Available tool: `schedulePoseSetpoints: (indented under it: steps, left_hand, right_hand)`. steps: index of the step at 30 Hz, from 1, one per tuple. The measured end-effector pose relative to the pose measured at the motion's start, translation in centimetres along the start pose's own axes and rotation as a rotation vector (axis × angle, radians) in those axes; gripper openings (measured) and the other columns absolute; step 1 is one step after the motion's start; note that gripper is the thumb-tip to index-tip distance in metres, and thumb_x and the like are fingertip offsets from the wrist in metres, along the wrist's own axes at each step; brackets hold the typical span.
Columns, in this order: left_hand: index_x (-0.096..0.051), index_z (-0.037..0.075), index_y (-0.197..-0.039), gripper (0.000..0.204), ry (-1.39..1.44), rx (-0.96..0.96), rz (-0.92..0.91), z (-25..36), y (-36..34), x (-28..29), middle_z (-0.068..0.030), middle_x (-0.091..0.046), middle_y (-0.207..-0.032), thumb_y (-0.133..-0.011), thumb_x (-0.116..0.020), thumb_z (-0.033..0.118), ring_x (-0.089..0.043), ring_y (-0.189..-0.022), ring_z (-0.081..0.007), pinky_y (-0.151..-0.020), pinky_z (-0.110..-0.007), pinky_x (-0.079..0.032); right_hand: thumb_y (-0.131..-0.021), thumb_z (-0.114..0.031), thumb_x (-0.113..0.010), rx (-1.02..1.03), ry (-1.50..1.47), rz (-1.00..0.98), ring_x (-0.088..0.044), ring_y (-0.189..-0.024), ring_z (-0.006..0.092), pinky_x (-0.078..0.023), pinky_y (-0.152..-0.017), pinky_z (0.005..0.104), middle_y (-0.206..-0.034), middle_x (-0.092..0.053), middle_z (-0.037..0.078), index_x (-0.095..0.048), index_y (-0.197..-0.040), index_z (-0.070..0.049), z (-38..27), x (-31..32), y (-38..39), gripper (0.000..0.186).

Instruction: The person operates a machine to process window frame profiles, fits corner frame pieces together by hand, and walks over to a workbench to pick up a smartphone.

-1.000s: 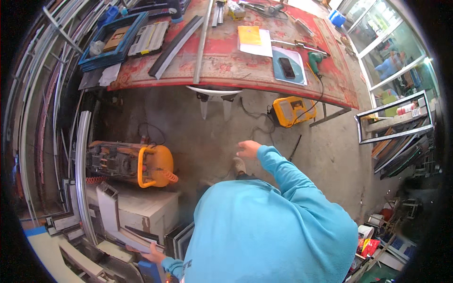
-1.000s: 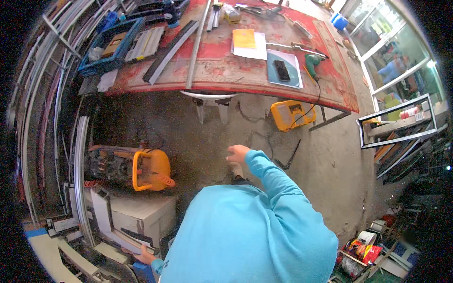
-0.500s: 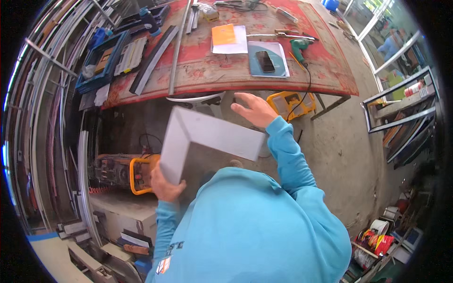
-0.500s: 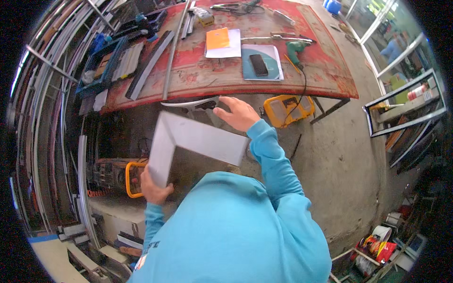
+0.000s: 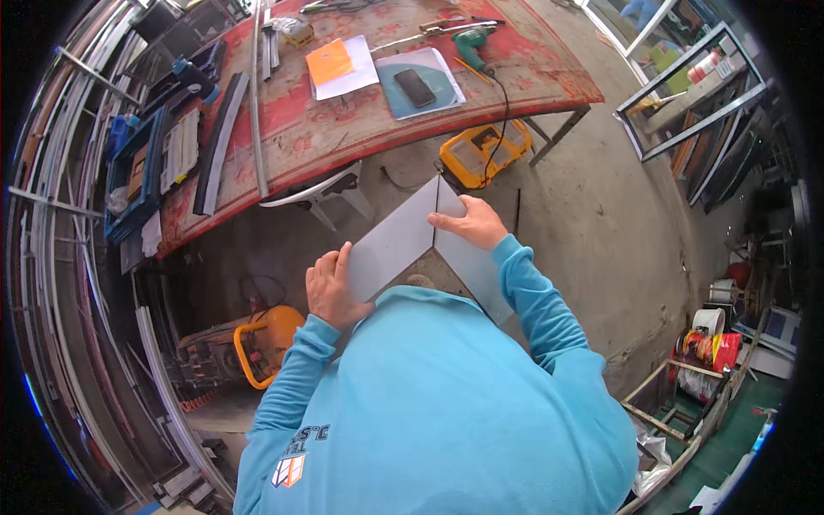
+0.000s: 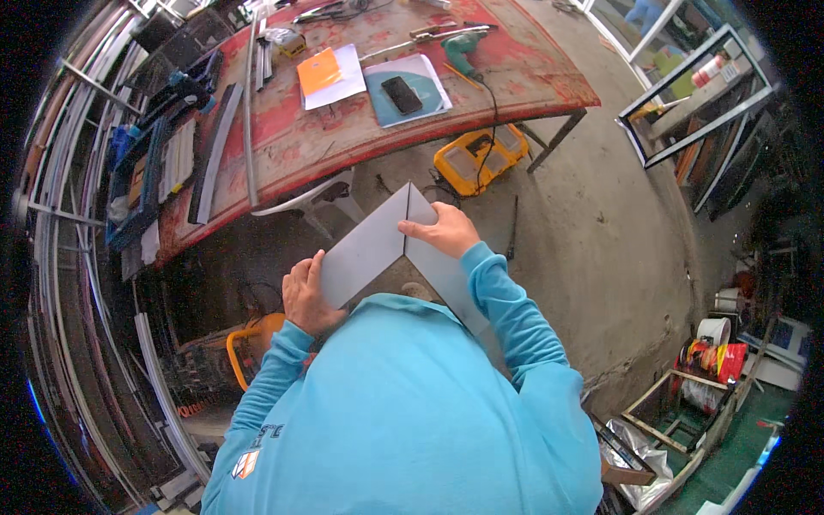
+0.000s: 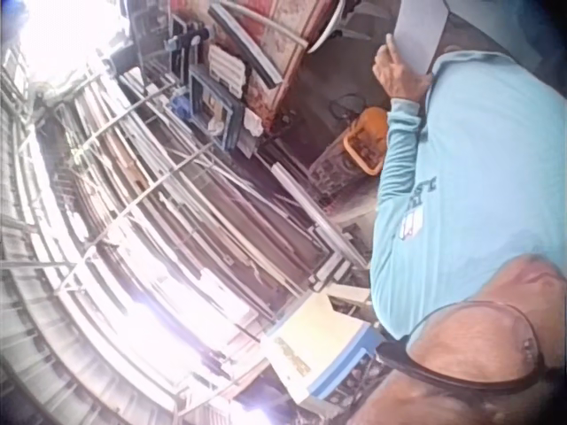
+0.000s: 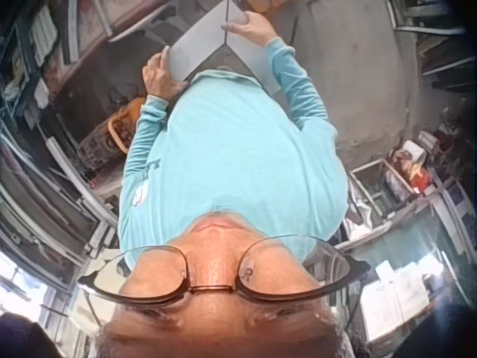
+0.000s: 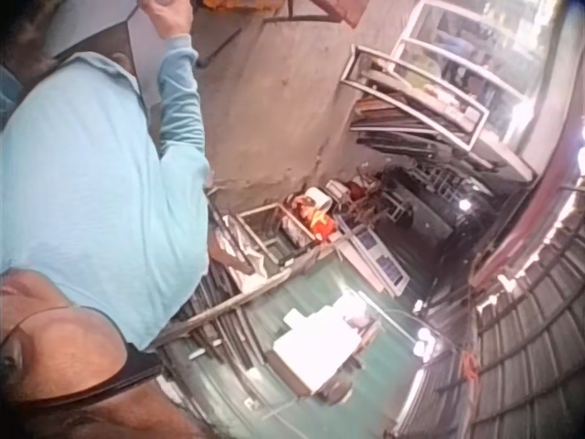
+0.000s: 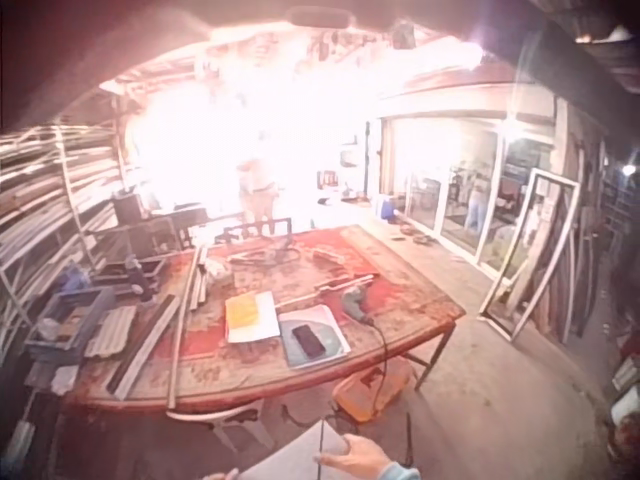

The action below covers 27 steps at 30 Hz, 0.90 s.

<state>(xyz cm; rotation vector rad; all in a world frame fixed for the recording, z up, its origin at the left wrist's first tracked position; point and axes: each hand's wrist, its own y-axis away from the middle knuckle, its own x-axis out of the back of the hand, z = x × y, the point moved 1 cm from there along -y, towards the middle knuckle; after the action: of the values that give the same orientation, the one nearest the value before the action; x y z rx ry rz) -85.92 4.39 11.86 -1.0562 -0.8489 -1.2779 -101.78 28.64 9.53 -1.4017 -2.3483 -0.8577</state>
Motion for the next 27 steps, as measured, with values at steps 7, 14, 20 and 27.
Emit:
schedulePoseSetpoints:
  steps: [7, 14, 20, 27]
  left_hand:
    - [-0.038, 0.005, -0.126, 0.092, 0.006, -0.02, 0.053, -2.7, 1.9, 1.1, -0.0112, -0.046, -0.103, -0.043, -0.073, 0.023, -0.046, -0.094, -0.0264, -0.079, -0.036, -0.034]
    - [-0.044, 0.006, -0.121, 0.08, 0.304, 0.171, -0.063, -4.8, 3.8, 3.2, -0.0118, -0.046, -0.103, -0.052, -0.076, 0.031, -0.046, -0.094, -0.0287, -0.083, -0.039, -0.035]
    - [-0.051, 0.01, -0.117, 0.071, 0.216, 0.124, 0.052, -6.9, 4.3, 4.9, -0.0156, -0.043, -0.117, -0.055, -0.076, 0.035, -0.041, -0.107, -0.0324, -0.092, -0.043, -0.032]
    - [-0.064, 0.005, -0.088, 0.048, 0.414, 0.232, -0.115, -7.9, 5.0, 5.7, -0.0087, -0.065, -0.074, -0.054, -0.081, 0.034, -0.063, -0.064, -0.0176, -0.061, -0.029, -0.05]
  right_hand:
    - [-0.062, -0.048, -0.073, 0.038, -0.144, 0.031, -0.062, -0.082, 0.0236, -0.048, -0.073, 0.0324, -0.09, -0.063, 0.015, -0.06, -0.096, 0.002, -1.9, -3.0, 1.1, 0.062]
    - [-0.064, -0.044, -0.072, 0.201, -0.17, 0.036, -0.063, -0.081, 0.0243, -0.049, -0.072, 0.0334, -0.091, -0.063, 0.016, -0.055, -0.103, 0.003, -4.4, -6.2, 3.0, 0.063]
    - [-0.066, -0.037, -0.072, 0.243, -0.114, 0.162, -0.063, -0.083, 0.0246, -0.049, -0.073, 0.0336, -0.091, -0.063, 0.016, -0.052, -0.108, 0.001, -6.8, -8.5, 5.6, 0.061]
    - [-0.068, -0.03, -0.074, 0.503, -0.166, 0.089, -0.059, -0.096, 0.0256, -0.046, -0.081, 0.0323, -0.103, -0.059, 0.017, -0.043, -0.122, 0.001, -8.7, -9.8, 8.1, 0.07]
